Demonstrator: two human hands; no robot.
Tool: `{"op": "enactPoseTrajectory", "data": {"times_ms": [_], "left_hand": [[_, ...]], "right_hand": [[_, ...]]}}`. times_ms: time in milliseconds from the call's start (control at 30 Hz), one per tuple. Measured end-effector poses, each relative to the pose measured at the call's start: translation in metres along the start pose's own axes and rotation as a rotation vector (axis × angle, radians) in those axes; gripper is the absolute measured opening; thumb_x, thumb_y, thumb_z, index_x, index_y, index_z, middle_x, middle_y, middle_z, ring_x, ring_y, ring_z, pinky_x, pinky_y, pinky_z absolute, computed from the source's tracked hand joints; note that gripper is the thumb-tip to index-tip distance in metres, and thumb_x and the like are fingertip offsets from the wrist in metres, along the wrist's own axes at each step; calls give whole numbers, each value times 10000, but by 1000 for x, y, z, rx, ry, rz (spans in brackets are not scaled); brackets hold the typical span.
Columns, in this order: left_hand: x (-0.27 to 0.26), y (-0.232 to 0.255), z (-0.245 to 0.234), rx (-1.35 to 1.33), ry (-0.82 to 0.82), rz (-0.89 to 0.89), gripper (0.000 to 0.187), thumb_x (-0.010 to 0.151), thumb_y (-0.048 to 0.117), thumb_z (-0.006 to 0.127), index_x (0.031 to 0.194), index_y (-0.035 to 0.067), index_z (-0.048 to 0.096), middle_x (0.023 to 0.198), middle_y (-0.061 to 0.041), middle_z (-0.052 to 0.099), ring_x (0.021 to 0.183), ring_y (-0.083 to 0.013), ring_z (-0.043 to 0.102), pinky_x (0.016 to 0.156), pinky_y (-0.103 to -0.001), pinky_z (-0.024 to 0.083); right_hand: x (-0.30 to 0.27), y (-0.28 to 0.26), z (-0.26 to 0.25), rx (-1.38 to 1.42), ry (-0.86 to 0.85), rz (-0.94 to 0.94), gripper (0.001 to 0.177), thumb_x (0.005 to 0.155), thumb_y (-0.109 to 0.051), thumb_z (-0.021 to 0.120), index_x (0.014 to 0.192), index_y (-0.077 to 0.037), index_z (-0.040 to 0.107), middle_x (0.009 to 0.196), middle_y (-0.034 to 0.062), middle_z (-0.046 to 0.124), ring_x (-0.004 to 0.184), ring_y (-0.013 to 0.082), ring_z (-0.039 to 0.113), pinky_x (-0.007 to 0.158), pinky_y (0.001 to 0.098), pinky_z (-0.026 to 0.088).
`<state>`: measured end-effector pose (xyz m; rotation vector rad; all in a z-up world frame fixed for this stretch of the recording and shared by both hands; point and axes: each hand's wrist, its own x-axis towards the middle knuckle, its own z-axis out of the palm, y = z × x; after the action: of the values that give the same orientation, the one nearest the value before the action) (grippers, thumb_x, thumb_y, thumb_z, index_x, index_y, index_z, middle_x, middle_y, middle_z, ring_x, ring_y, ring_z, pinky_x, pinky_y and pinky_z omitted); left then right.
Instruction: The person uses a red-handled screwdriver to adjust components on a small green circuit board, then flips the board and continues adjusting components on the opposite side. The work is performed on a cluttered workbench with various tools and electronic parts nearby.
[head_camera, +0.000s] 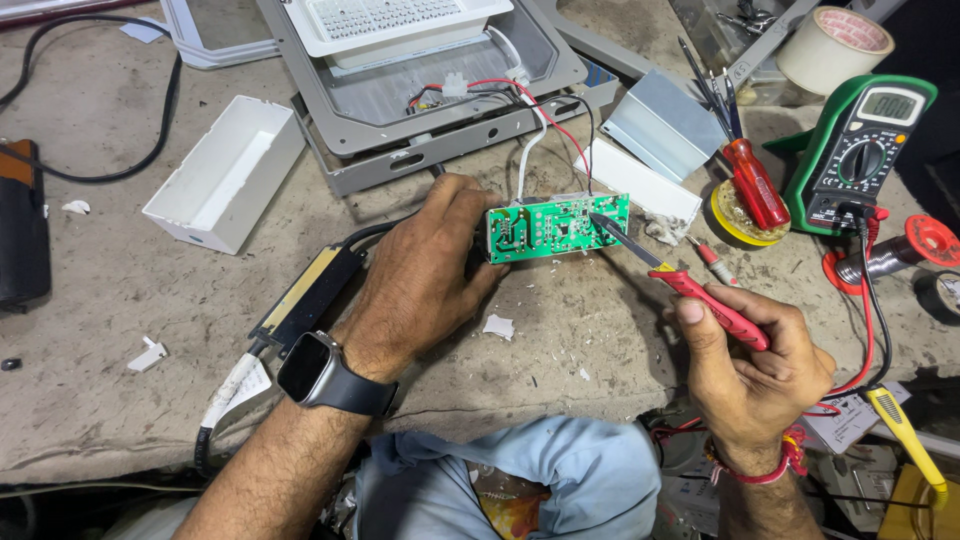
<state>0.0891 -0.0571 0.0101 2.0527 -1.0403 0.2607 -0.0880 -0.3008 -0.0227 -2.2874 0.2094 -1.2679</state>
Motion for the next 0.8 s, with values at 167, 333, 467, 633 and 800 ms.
{"op": "enactPoseTrajectory", "data": {"times_ms": [167, 333, 467, 633, 800], "left_hand": [[1, 1, -1, -5, -12, -16, 503, 798, 186, 831, 1205, 39, 575, 1195, -131, 571, 987, -361, 679, 789, -455, 561], [0, 1, -1, -8, -11, -17, 510, 795, 179, 829, 1211, 34, 571, 1203, -135, 569, 981, -365, 679, 782, -460, 560], [0, 2, -1, -9, -8, -11, 506, 797, 181, 830, 1203, 29, 568, 1198, -138, 566, 983, -366, 679, 782, -459, 561], [0, 1, -1, -10, -10, -9, 506, 797, 172, 828, 1203, 22, 565, 1198, -146, 564, 990, -375, 674, 789, -463, 557], [0, 0, 0, -12, -1, 10, 523, 784, 168, 828, 1210, 18, 563, 1203, -154, 561, 994, -378, 670, 792, -464, 556]], "right_hand": [[-2, -1, 0, 47, 32, 0, 249, 1009, -84, 824, 1097, 82, 660, 947, 133, 750, 786, 90, 688, 712, 195, 524], [-7, 8, -1, 51, 11, -75, 251, 1073, -66, 847, 1138, 89, 660, 987, 146, 762, 830, 94, 712, 745, 180, 549], [-8, 9, 0, 55, -11, -70, 242, 1046, -50, 831, 1125, 94, 653, 969, 155, 761, 816, 106, 716, 722, 188, 552], [-7, 6, 0, 76, -36, -84, 224, 1082, -50, 806, 1131, 90, 638, 982, 150, 765, 891, 127, 761, 782, 199, 588], [-6, 6, 1, 77, -27, -88, 222, 1077, -45, 809, 1127, 94, 643, 980, 157, 760, 880, 129, 750, 782, 205, 586]]}}
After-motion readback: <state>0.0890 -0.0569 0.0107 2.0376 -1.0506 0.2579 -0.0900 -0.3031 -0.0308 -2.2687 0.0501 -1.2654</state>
